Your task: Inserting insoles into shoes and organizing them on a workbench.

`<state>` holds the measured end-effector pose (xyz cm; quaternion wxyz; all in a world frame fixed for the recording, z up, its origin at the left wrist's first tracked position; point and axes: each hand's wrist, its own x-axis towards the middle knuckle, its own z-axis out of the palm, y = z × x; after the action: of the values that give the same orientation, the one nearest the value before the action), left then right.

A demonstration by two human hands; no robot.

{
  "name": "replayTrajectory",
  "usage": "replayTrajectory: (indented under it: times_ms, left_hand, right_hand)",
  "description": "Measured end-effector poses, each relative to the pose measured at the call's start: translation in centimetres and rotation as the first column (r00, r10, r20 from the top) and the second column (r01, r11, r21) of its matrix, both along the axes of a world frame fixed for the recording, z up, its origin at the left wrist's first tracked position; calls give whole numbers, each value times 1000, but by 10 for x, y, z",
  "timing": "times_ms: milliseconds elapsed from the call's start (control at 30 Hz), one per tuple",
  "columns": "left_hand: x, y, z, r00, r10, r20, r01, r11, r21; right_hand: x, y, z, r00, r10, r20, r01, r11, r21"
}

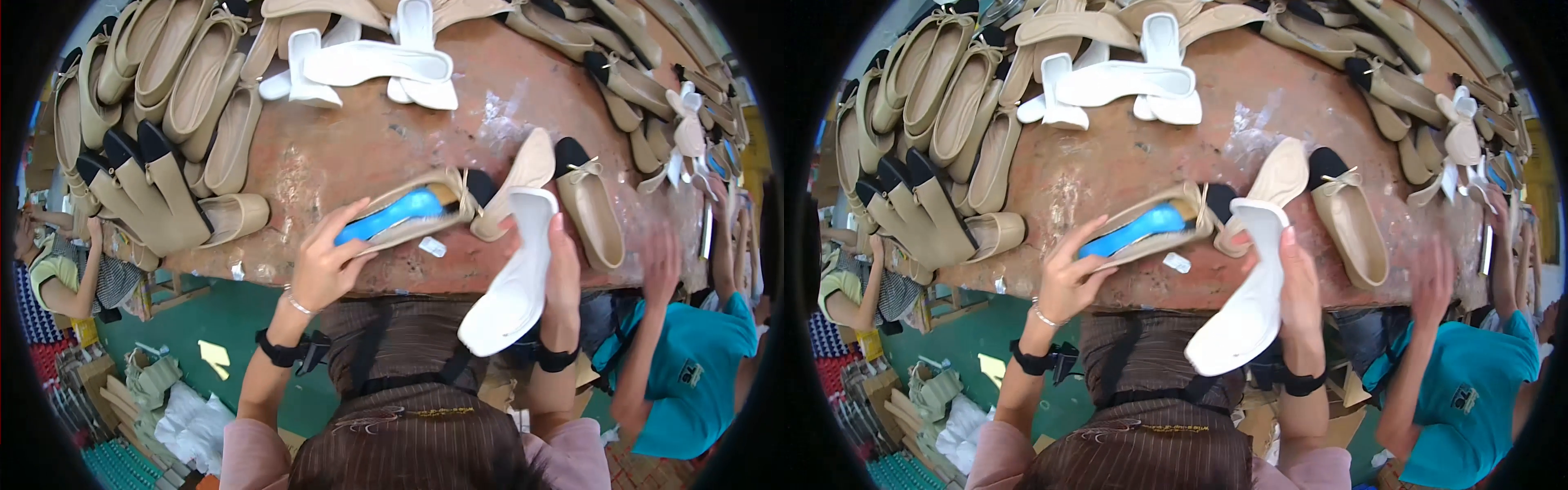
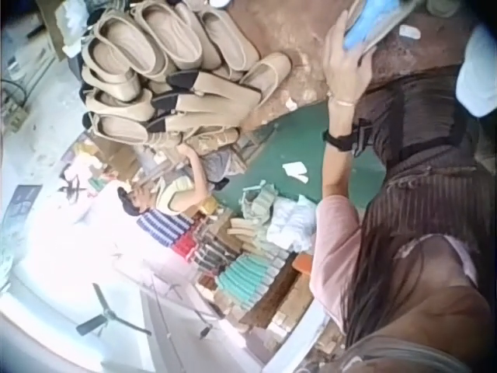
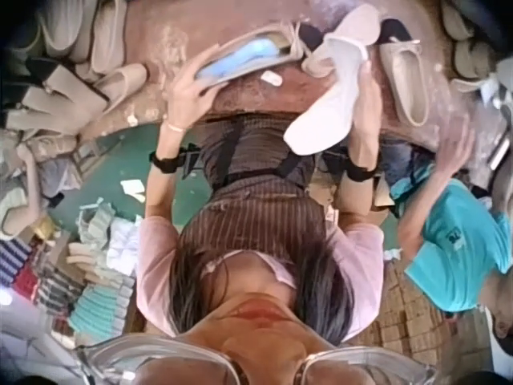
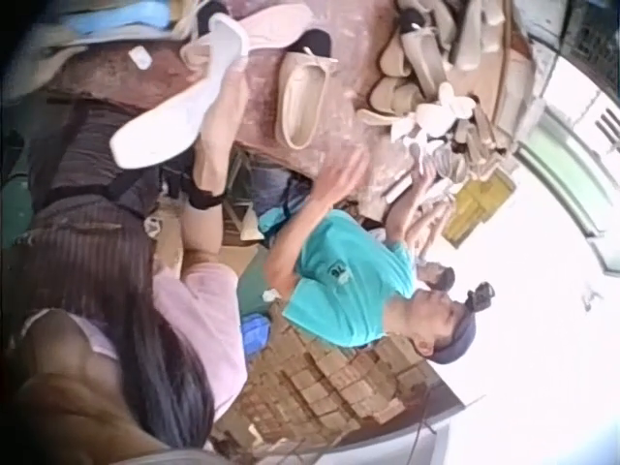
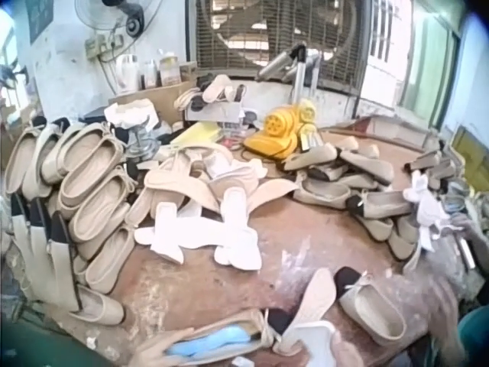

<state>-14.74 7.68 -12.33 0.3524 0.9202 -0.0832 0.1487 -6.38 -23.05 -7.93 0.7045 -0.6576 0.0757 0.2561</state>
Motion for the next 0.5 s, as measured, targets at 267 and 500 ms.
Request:
replayTrajectory:
  times_ms: [267, 500]
  left_hand:
    - [-69, 50, -23, 990, 69, -122, -47, 984, 173]
    - [-64, 35, -54, 979, 206, 7, -203, 969, -139]
  right_hand:
    - [10, 76, 22, 254, 572, 780, 27, 802, -597]
    - [-29, 166, -60, 313, 510, 801, -360, 845, -397]
